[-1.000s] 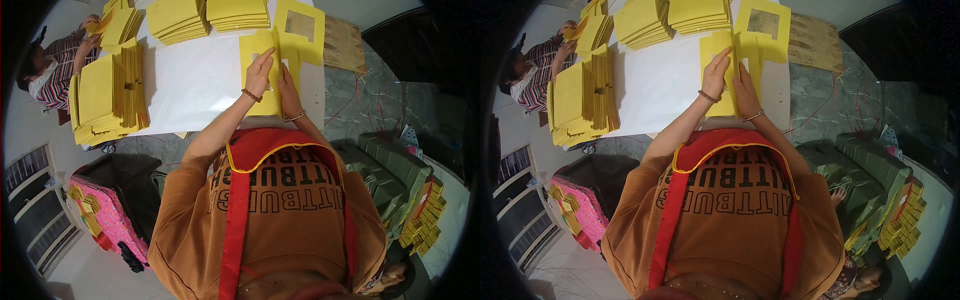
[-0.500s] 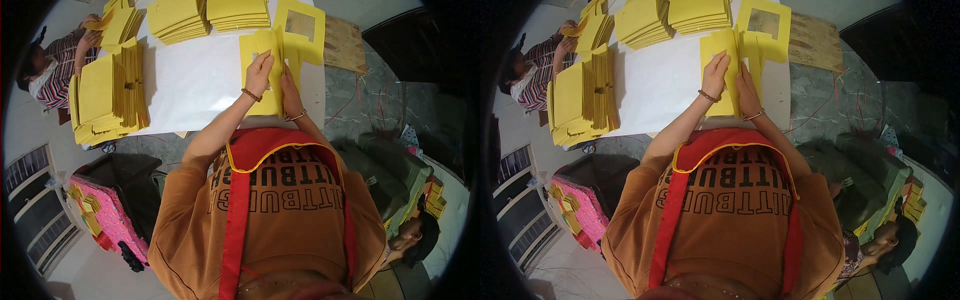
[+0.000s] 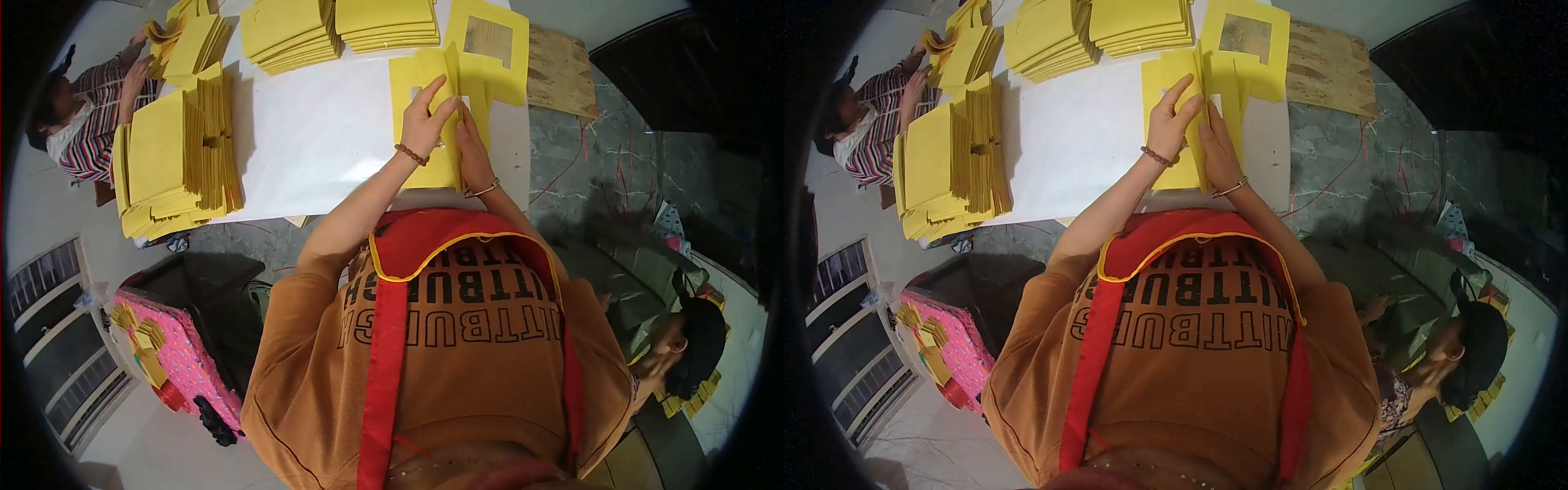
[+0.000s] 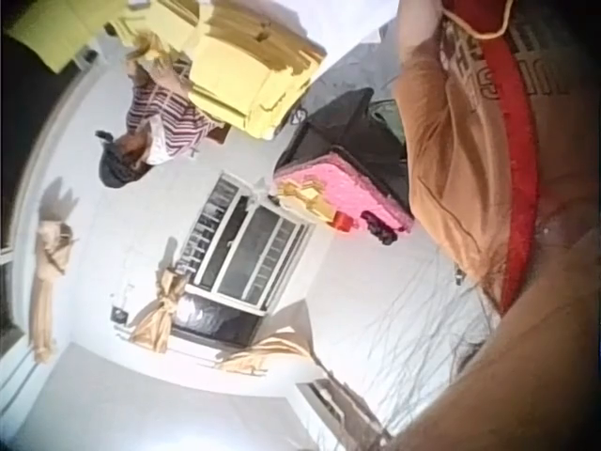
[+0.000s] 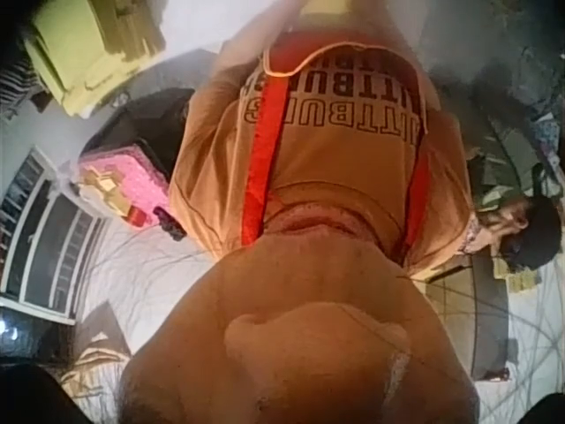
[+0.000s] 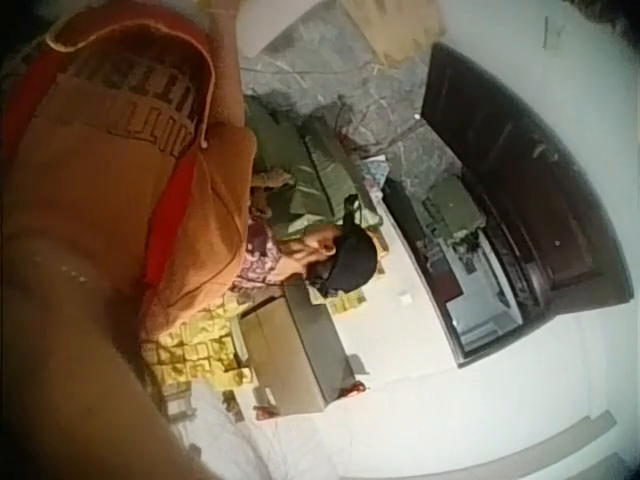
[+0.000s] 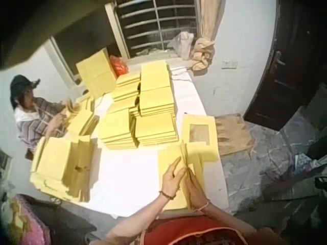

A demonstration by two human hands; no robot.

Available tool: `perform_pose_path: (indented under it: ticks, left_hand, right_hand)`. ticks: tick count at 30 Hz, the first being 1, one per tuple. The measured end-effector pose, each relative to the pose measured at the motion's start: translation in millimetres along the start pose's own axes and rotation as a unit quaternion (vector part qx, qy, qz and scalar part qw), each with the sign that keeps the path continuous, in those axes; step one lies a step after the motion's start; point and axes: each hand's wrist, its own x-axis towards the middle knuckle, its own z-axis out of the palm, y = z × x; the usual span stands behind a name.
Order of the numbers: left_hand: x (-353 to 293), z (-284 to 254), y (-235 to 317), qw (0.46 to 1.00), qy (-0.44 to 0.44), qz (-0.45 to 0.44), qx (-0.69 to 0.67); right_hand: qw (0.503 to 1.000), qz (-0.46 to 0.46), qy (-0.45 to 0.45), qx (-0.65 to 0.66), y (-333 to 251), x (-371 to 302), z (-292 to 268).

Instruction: The recorder is applying silver foil sheets to yellow paper and stacking them.

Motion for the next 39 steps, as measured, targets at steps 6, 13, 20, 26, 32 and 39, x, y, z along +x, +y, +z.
perform_pose_path:
  ticks: [6, 13, 20, 26, 32, 39]
  left_hand:
    - [0, -2, 2, 0.999, -0.009, 0.004, 0.035]
    - [-2, -4, -3, 1.0, -0.013, -0.001, 0.016]
    - [-2, -6, -1, 0.999, -0.011, -0.037, -0.007]
    - [-3, -1, -6, 0.998, 0.053, 0.039, 0.0]
    - [-2, -7, -3, 0.998, -0.016, -0.061, 0.002]
    - [-3, -2, 1, 1.0, -0.008, 0.0, 0.023]
  right_hand:
    - [0.999, 0.002, -0.003, -0.034, -4, -2, 0]
    - [1.0, 0.016, -0.006, -0.009, -5, -1, 0]
    - [0.999, 0.017, -0.005, 0.045, 2, 0, -1]
    - [1.0, 0.004, 0.003, 0.011, 5, 1, 0]
    - [1.0, 0.0, 0.002, -0.03, -2, -2, 2]
    - [0.999, -0.013, 0.007, -0.028, 1, -2, 2]
